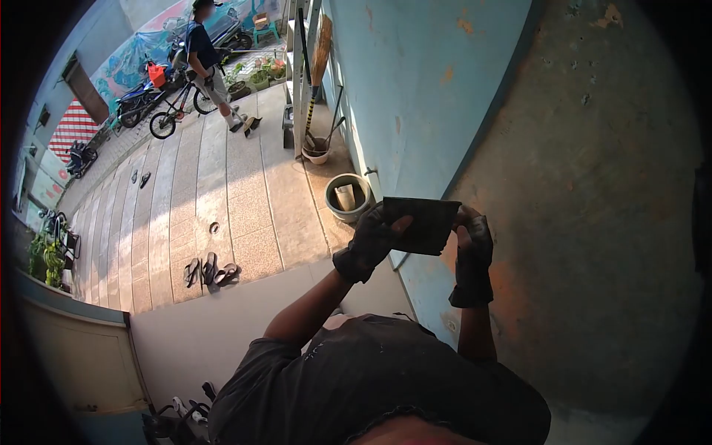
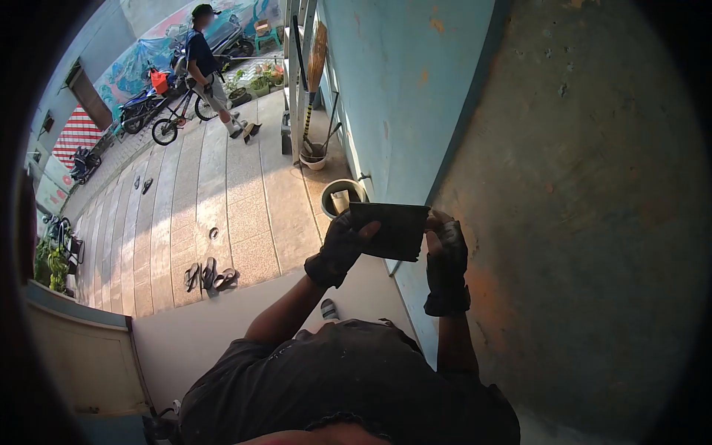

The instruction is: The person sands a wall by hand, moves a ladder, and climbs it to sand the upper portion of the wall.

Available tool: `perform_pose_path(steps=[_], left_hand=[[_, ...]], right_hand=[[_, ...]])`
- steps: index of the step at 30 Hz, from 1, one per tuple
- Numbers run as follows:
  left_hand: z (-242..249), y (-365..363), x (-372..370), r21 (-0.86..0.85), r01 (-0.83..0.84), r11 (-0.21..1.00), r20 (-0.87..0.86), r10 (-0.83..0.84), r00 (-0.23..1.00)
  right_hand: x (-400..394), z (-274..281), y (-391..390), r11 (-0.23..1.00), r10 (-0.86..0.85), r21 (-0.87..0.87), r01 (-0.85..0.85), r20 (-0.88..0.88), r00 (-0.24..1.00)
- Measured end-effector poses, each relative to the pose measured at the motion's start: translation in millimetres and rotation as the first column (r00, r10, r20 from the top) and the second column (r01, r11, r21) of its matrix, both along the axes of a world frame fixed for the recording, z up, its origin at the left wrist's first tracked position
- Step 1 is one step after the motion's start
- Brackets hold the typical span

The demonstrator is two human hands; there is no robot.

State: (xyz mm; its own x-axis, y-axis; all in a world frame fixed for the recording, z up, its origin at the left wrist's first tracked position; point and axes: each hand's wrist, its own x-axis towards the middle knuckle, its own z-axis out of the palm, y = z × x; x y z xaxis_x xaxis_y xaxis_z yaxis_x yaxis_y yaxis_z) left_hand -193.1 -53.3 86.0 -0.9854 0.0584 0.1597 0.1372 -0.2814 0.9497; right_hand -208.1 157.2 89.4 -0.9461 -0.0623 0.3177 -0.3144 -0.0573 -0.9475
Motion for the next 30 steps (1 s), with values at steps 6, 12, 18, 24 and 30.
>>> perform_pose_path(steps=[6,12,18,24,30], left_hand=[[21.9,7.6,-23.1,-0.127,0.146,0.981,-0.126,-0.162,0.979],[42.2,53.9,-55.3,-0.313,0.010,0.950,-0.484,-0.169,0.858],[66.4,120.2,-66.7,-0.368,-0.191,0.910,-0.912,-0.313,0.265],[77.3,176.5,-73.6,-0.424,-0.241,0.873,-0.894,-0.362,0.265],[65.2,204.9,-82.8,-0.449,-0.440,0.778,-0.889,-0.342,0.304]], right_hand=[[16.9,31.8,-9.9,0.983,-0.180,-0.017,0.181,0.019,0.983],[38.1,58.6,21.4,0.726,-0.682,0.010,0.688,-0.115,0.722],[44.4,107.9,45.2,0.407,-0.855,0.045,0.912,-0.334,0.398],[61.3,113.5,59.3,0.342,-0.853,-0.027,0.939,-0.428,0.299],[77.6,96.3,75.0,0.336,-0.833,0.055,0.940,-0.449,0.324]])
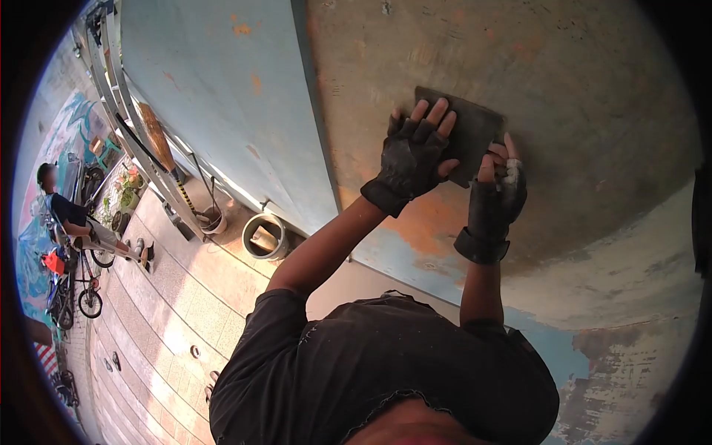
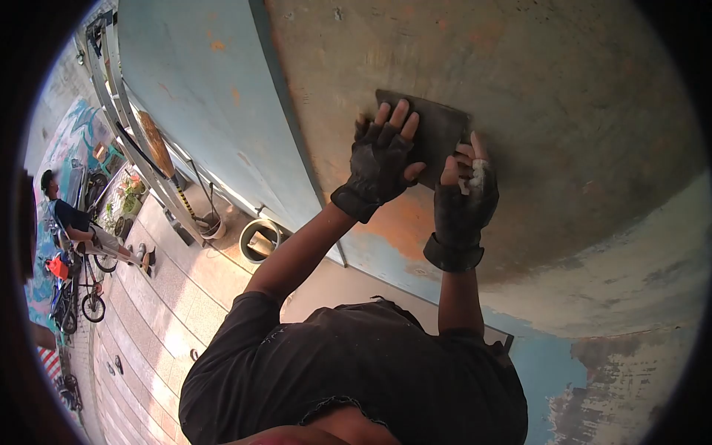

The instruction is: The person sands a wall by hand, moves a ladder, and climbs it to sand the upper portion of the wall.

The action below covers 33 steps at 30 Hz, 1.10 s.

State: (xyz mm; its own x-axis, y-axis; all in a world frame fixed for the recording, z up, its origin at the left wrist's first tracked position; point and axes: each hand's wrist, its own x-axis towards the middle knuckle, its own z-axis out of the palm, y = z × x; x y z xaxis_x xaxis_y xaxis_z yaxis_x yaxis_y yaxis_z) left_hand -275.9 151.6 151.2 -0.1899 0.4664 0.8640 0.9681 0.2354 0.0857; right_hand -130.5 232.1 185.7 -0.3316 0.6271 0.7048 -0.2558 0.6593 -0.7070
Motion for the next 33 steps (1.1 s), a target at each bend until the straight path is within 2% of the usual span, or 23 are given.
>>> perform_pose_path(steps=[1,3,5,6,7,9,10,11,13,16,17,19,23,25,27,29,31,33], left_hand=[[1.0,-2.1,-7.2,-0.012,-0.075,0.997,0.016,0.075,0.997],[-3.1,1.8,-16.8,0.047,-0.116,0.992,0.053,0.113,0.992],[-10.4,10.3,-6.3,0.258,-0.079,0.963,0.187,0.030,0.982],[-17.0,14.1,7.2,0.135,-0.040,0.990,0.142,0.020,0.990],[-22.1,15.2,9.3,0.136,-0.038,0.990,0.140,0.019,0.990],[-27.9,15.2,5.6,-0.034,-0.092,0.995,-0.171,0.085,0.982],[-21.4,10.0,-8.6,-0.020,-0.109,0.994,-0.123,0.106,0.987],[-15.5,6.2,-22.3,0.107,-0.137,0.985,0.065,0.131,0.989],[7.7,0.6,-45.1,0.390,-0.152,0.908,0.279,0.041,0.959],[-3.2,8.4,-26.8,0.331,-0.159,0.930,0.245,0.078,0.967],[-14.7,11.1,-15.4,0.281,-0.108,0.954,0.197,0.053,0.979],[-27.7,13.9,1.5,0.159,-0.057,0.986,0.166,0.030,0.986],[-39.0,23.1,23.5,0.221,0.002,0.975,0.213,-0.050,0.976],[-40.1,25.9,33.8,0.169,0.011,0.985,0.215,-0.048,0.975],[-40.9,23.8,32.1,0.203,0.020,0.979,0.211,-0.063,0.975],[-39.4,13.7,28.5,0.152,0.119,0.981,0.197,-0.148,0.969],[-34.8,6.5,29.1,0.136,0.120,0.983,0.201,-0.146,0.969],[-32.9,1.0,27.8,0.086,0.162,0.983,0.213,-0.177,0.961]], right_hand=[[0.2,-3.7,5.5,0.989,-0.067,0.125,0.078,-0.090,0.994],[6.4,-3.6,12.0,0.978,-0.085,0.182,0.101,-0.090,0.992],[11.3,-7.1,15.1,0.966,-0.105,0.228,0.121,-0.083,0.991],[11.3,-9.3,18.3,0.977,-0.081,0.189,0.102,-0.117,0.990],[11.6,-10.1,21.9,0.985,-0.057,0.152,0.080,-0.151,0.987],[16.0,-7.9,26.9,0.988,-0.014,0.147,0.042,-0.182,0.983],[18.5,-7.6,28.8,0.990,0.027,0.139,0.002,-0.210,0.977],[20.1,-9.5,30.9,0.990,0.031,0.139,-0.001,-0.212,0.977],[24.4,-13.7,34.9,0.994,0.104,0.065,-0.091,-0.235,0.967],[24.8,-16.6,36.3,0.987,0.113,0.135,-0.085,-0.215,0.970],[25.0,-14.2,34.8,0.987,0.118,0.132,-0.091,-0.211,0.970],[25.0,-1.0,29.7,0.971,0.032,0.237,-0.013,-0.074,0.997],[12.3,9.7,13.6,0.980,0.117,0.159,-0.123,0.047,0.992],[5.1,5.3,7.1,0.976,0.020,0.212,-0.048,0.133,0.991],[1.9,6.9,5.5,0.967,-0.037,0.256,0.004,0.122,0.992],[-0.6,5.2,2.8,1.000,0.003,0.023,-0.005,0.096,0.995],[-2.1,6.1,-0.3,1.000,-0.002,0.023,0.000,0.087,0.996],[-2.3,9.0,-4.1,0.997,0.019,-0.080,-0.013,0.076,0.997]])
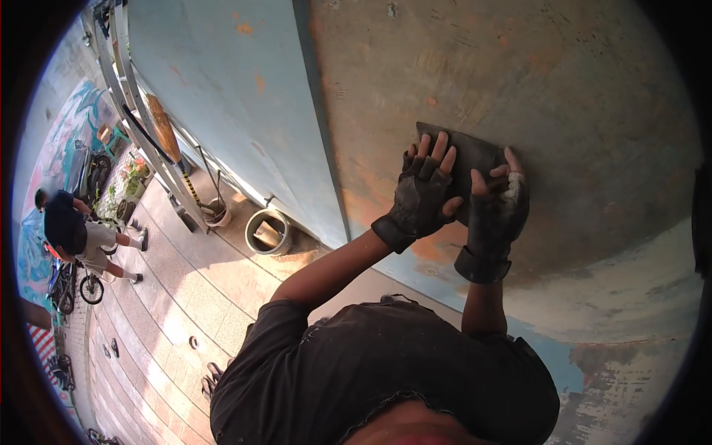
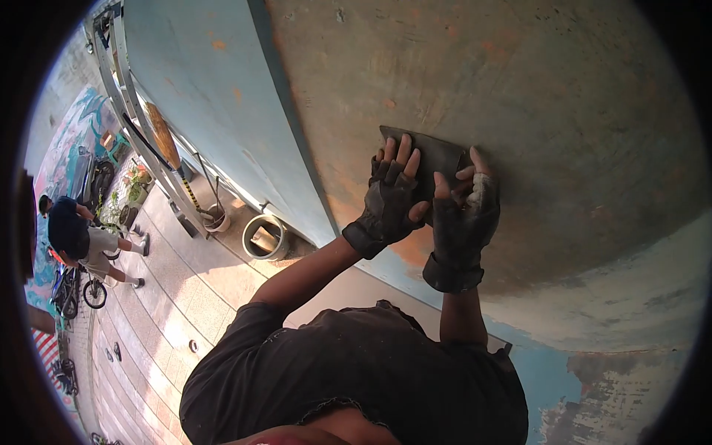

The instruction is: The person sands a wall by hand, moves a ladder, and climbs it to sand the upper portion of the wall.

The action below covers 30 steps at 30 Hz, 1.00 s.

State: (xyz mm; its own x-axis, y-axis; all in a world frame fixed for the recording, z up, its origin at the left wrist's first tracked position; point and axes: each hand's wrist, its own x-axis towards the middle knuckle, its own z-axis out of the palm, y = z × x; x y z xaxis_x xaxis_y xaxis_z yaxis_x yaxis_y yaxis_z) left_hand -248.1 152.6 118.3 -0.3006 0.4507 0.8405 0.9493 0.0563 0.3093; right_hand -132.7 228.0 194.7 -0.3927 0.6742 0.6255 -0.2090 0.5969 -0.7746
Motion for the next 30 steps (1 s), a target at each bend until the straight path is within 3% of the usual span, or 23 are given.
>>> perform_pose_path(steps=[1,3,7,9,10,13,18,20,21,25,28,30], left_hand=[[1.2,-3.7,-1.5,-0.001,-0.001,1.000,0.001,0.001,1.000],[4.6,-11.2,-4.4,-0.086,0.026,0.996,-0.013,-0.027,1.000],[10.4,-23.9,-9.1,-0.190,-0.001,0.982,-0.032,-0.005,0.999],[11.4,-27.4,-15.1,-0.218,-0.017,0.976,-0.046,0.007,0.999],[11.7,-31.0,-24.3,-0.219,-0.006,0.976,-0.044,-0.003,0.999],[8.6,-40.4,-60.1,-0.053,-0.248,0.967,0.051,0.251,0.967],[-3.1,-40.3,-57.9,0.091,-0.217,0.972,0.141,0.204,0.969],[-7.9,-40.6,-46.8,-0.279,-0.152,0.948,-0.043,0.146,0.988],[-5.1,-40.4,-52.9,-0.274,-0.165,0.947,-0.046,0.158,0.986],[28.6,-47.0,-104.9,0.073,-0.342,0.937,0.107,0.334,0.936],[19.6,-37.6,-100.8,0.167,-0.266,0.949,0.081,0.256,0.963],[-15.9,-28.1,-88.8,0.151,-0.253,0.956,0.060,0.247,0.967]], right_hand=[[-0.7,-0.1,-0.7,1.000,0.001,-0.001,-0.001,0.001,1.000],[-1.4,-1.8,-0.7,0.982,-0.151,0.131,0.137,0.103,0.983],[-4.9,-15.1,-2.9,0.985,-0.159,0.067,0.157,0.028,0.987],[-5.1,-15.5,-5.4,0.925,-0.226,0.314,0.216,-0.003,0.974],[-5.9,-13.2,-12.0,0.923,-0.236,0.313,0.225,-0.001,0.972],[-6.2,-8.7,-28.2,0.954,-0.242,0.193,0.230,0.040,0.970],[-13.4,-21.1,-22.8,0.965,-0.147,0.212,0.152,-0.039,0.988],[-15.8,-13.2,-24.6,0.962,-0.099,0.249,0.109,-0.053,0.994],[-18.4,-8.5,-25.7,0.957,-0.059,0.279,0.078,-0.076,0.995],[-24.8,-3.5,-21.0,0.956,0.039,0.293,0.005,-0.141,0.989],[-28.5,-5.4,-12.5,0.944,0.100,0.325,-0.056,-0.122,0.987],[-32.5,-6.4,-12.1,0.942,0.138,0.321,-0.101,-0.094,0.986]])
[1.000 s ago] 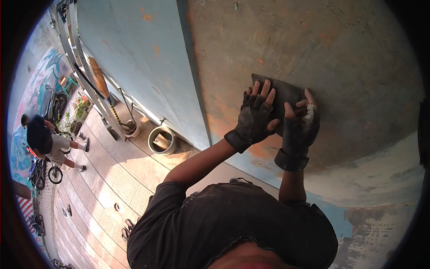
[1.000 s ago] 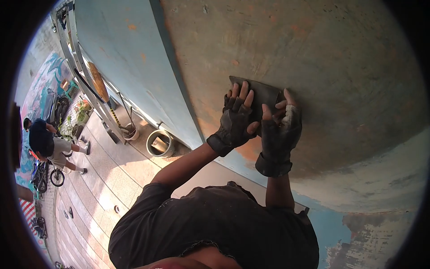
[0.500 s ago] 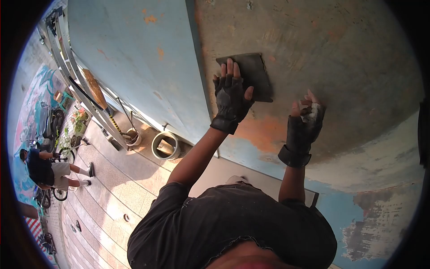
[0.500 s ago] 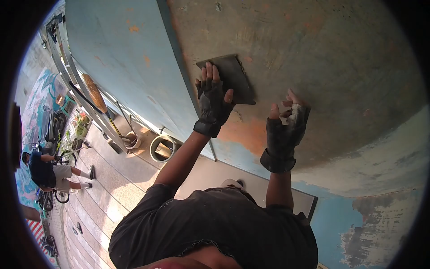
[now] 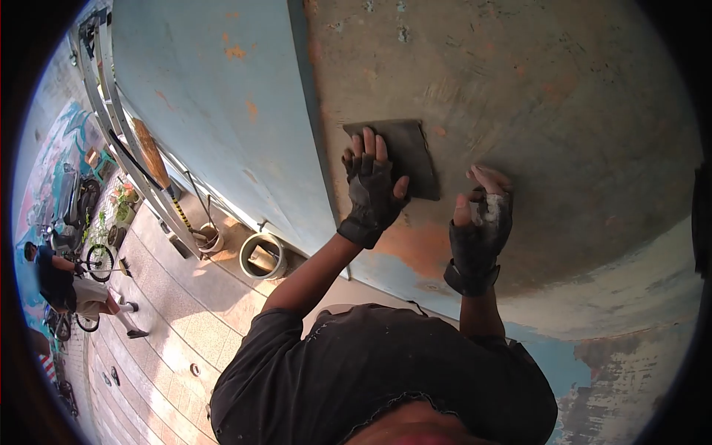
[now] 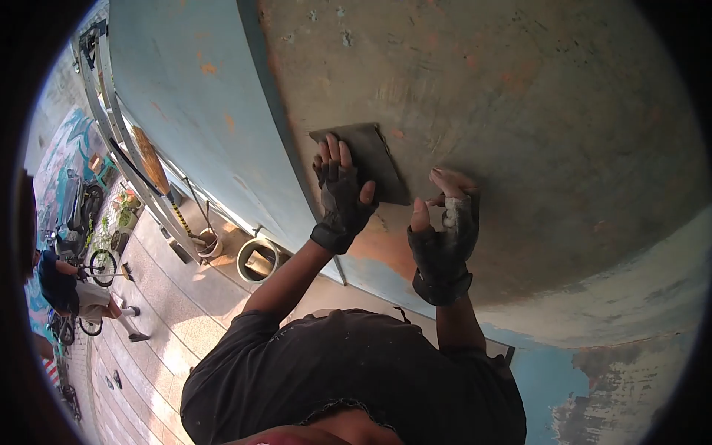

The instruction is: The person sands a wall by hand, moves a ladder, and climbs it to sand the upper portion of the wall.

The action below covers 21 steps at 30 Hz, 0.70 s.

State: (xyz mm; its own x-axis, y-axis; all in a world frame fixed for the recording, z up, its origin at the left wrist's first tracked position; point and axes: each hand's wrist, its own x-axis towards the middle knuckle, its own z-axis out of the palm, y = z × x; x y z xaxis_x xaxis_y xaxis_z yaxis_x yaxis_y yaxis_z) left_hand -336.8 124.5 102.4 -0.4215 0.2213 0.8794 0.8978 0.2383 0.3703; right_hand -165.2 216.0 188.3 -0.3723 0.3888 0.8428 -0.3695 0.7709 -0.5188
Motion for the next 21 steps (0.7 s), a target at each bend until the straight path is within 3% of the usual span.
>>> perform_pose_path(steps=[3,9,14,15,17,19,20,21], left_hand=[[-17.3,0.2,6.4,-0.176,0.007,0.984,-0.004,-0.008,1.000],[23.4,-0.2,1.5,0.006,0.093,0.996,0.032,-0.093,0.995],[-6.9,-6.2,11.0,-0.139,0.189,0.972,0.005,-0.190,0.982],[-1.9,-7.5,10.8,-0.216,0.188,0.958,0.000,-0.192,0.981],[4.4,-12.1,2.3,-0.209,0.233,0.950,-0.010,-0.240,0.971],[20.0,-21.9,-1.7,-0.206,0.268,0.941,-0.019,-0.277,0.961],[27.9,-26.1,-3.6,-0.221,0.298,0.929,-0.006,-0.307,0.952],[35.3,-29.4,-5.7,-0.232,0.328,0.916,0.003,-0.337,0.942]], right_hand=[[-5.4,-6.1,3.7,0.998,-0.049,0.033,0.048,0.015,0.999],[-8.1,-7.6,-5.0,0.995,-0.100,0.007,0.100,0.000,0.995],[-11.0,-10.2,-20.1,0.969,-0.248,-0.008,0.248,0.001,0.969],[-11.4,-9.0,-26.1,0.954,-0.301,0.002,0.301,0.024,0.953],[-16.1,-9.0,-40.6,0.927,-0.374,0.010,0.374,0.061,0.926],[-23.9,-3.7,-51.8,0.881,-0.426,0.218,0.420,-0.021,0.905],[-29.3,-4.1,-57.1,0.873,-0.444,0.217,0.438,-0.019,0.896],[-34.2,-3.7,-60.4,0.887,-0.374,0.299,0.351,0.022,0.927]])
